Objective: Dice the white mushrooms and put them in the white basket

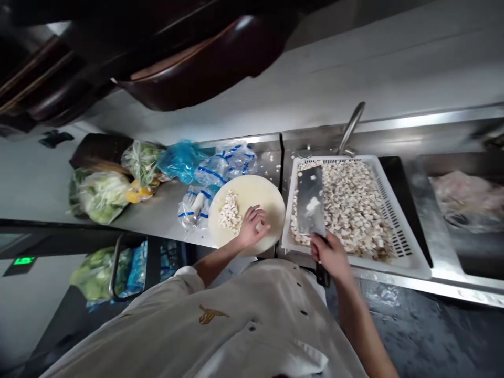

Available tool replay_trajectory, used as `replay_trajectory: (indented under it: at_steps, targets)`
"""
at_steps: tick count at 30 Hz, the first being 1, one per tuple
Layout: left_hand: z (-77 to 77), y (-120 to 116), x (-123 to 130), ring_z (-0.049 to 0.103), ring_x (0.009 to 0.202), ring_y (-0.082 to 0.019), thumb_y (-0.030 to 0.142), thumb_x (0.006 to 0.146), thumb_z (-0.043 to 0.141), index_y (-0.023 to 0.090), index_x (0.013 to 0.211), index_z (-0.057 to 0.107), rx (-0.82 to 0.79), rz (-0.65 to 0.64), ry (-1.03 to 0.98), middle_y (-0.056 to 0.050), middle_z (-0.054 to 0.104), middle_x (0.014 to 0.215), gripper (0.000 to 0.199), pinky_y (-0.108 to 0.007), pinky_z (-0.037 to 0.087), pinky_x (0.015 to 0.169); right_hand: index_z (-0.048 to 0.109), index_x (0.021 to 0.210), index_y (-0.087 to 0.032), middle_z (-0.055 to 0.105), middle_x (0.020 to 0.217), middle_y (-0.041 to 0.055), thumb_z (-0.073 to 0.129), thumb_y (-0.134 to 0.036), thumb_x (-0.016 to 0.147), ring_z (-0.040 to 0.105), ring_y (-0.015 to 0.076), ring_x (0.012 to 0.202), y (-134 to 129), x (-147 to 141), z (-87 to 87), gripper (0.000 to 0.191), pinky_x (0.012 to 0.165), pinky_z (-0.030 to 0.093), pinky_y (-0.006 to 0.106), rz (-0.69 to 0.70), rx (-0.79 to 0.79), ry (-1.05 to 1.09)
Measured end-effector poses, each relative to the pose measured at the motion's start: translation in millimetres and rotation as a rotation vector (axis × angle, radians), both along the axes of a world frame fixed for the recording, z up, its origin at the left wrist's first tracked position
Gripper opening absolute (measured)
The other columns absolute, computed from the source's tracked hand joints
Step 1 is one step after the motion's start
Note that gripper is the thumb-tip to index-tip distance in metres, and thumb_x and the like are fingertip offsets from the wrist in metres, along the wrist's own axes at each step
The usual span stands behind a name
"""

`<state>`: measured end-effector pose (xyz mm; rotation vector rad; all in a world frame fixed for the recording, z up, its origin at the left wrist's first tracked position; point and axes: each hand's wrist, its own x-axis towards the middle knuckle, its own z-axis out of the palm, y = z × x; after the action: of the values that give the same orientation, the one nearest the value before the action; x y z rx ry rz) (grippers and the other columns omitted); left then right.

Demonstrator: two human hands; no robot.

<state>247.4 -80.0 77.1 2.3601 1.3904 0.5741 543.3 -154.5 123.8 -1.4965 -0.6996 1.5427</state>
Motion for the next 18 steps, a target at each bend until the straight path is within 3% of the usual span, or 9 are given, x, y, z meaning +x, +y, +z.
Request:
replay_trajectory:
  at_steps: [2, 5, 7, 9, 11, 14, 16, 18]
  targets:
    - [-11.9, -28.5, -58.6, 0.035, 0.159, -0.036, 0.064, 0.087, 0.077, 0.026, 0.125, 0.072, -0.008, 0.0, 0.131, -0.011, 0.059, 0.153, 0.054, -0.065, 0.014, 0.135, 0.045, 0.079, -0.027, 0.045, 0.054, -0.0083, 0.067, -0.059, 0.088, 0.043, 0.0124, 0.043, 11.7, -47.1, -6.6, 0.04, 0.046, 0.036, 0.027, 0.156, -0.017, -0.094]
    - [-34.3, -51.7, -114.5, 0.024, 0.163, -0.042, 0.074, 0.078, 0.081, 0.03, 0.149, 0.06, -0.027, 0.077, 0.221, -0.012, 0.043, 0.168, 0.086, -0.068, 0.001, 0.134, 0.055, 0.084, -0.023, 0.062, 0.065, 0.0015, 0.055, -0.043, 0.099, 0.06, 0.0179, 0.06, 26.2, -100.2, -20.2, 0.025, 0.058, 0.04, 0.028, 0.405, -0.021, -0.634]
    - [-47.0, -44.0, -132.1, 0.013, 0.165, -0.045, 0.076, 0.077, 0.081, 0.03, 0.157, 0.053, -0.025, 0.225, 0.219, -0.012, 0.031, 0.174, 0.096, -0.07, -0.002, 0.132, 0.063, 0.096, -0.019, 0.073, 0.082, 0.0108, 0.05, -0.032, 0.103, 0.07, 0.0221, 0.077, 32.8, -128.3, -26.8, 0.02, 0.066, 0.041, 0.029, 0.581, -0.013, -0.996]
    - [-55.9, -20.9, -141.1, 0.003, 0.165, -0.047, 0.077, 0.078, 0.079, 0.029, 0.164, 0.044, -0.038, 0.361, 0.184, -0.013, 0.019, 0.178, 0.105, -0.072, -0.002, 0.131, 0.065, 0.11, -0.016, 0.076, 0.095, 0.0166, 0.045, -0.028, 0.107, 0.073, 0.0251, 0.088, 36.7, -155.4, -28.3, 0.024, 0.071, 0.041, 0.03, 0.729, -0.002, -1.197]
    - [-60.9, 6.4, -146.7, 0.001, 0.166, -0.046, 0.076, 0.08, 0.078, 0.028, 0.169, 0.034, -0.075, 0.422, 0.125, -0.014, 0.013, 0.179, 0.11, -0.072, 0.0, 0.13, 0.064, 0.12, -0.015, 0.077, 0.098, 0.0177, 0.042, -0.029, 0.109, 0.074, 0.026, 0.09, 38.0, -181.8, -25.8, 0.028, 0.072, 0.041, 0.03, 0.838, 0.01, -1.269]
    - [-63.0, 30.8, -151.5, 0.011, 0.166, -0.041, 0.075, 0.084, 0.074, 0.024, 0.17, 0.031, -0.113, 0.338, 0.029, -0.015, 0.017, 0.179, 0.109, -0.064, 0.007, 0.134, 0.063, 0.121, -0.016, 0.077, 0.098, 0.0158, 0.045, -0.03, 0.108, 0.073, 0.0248, 0.09, 35.4, -210.2, -22.5, 0.026, 0.072, 0.041, 0.029, 0.938, 0.044, -1.25]
    - [-63.7, 30.9, -152.1, 0.015, 0.166, -0.039, 0.076, 0.083, 0.075, 0.023, 0.168, 0.035, -0.115, 0.214, -0.011, -0.015, 0.019, 0.178, 0.108, -0.058, 0.014, 0.135, 0.063, 0.113, -0.019, 0.076, 0.094, 0.012, 0.049, -0.03, 0.106, 0.071, 0.0229, 0.088, 30.5, -213.2, -25.4, 0.019, 0.072, 0.041, 0.028, 0.906, 0.052, -1.171]
    - [-64.9, 23.7, -150.5, 0.016, 0.165, -0.04, 0.076, 0.077, 0.081, 0.024, 0.167, 0.038, -0.114, 0.102, -0.028, -0.014, 0.017, 0.178, 0.113, -0.056, 0.016, 0.135, 0.061, 0.1, -0.022, 0.071, 0.082, 0.0055, 0.052, -0.037, 0.104, 0.068, 0.0201, 0.077, 22.7, -202.7, -33.2, 0.018, 0.067, 0.041, 0.026, 0.791, 0.006, -0.975]
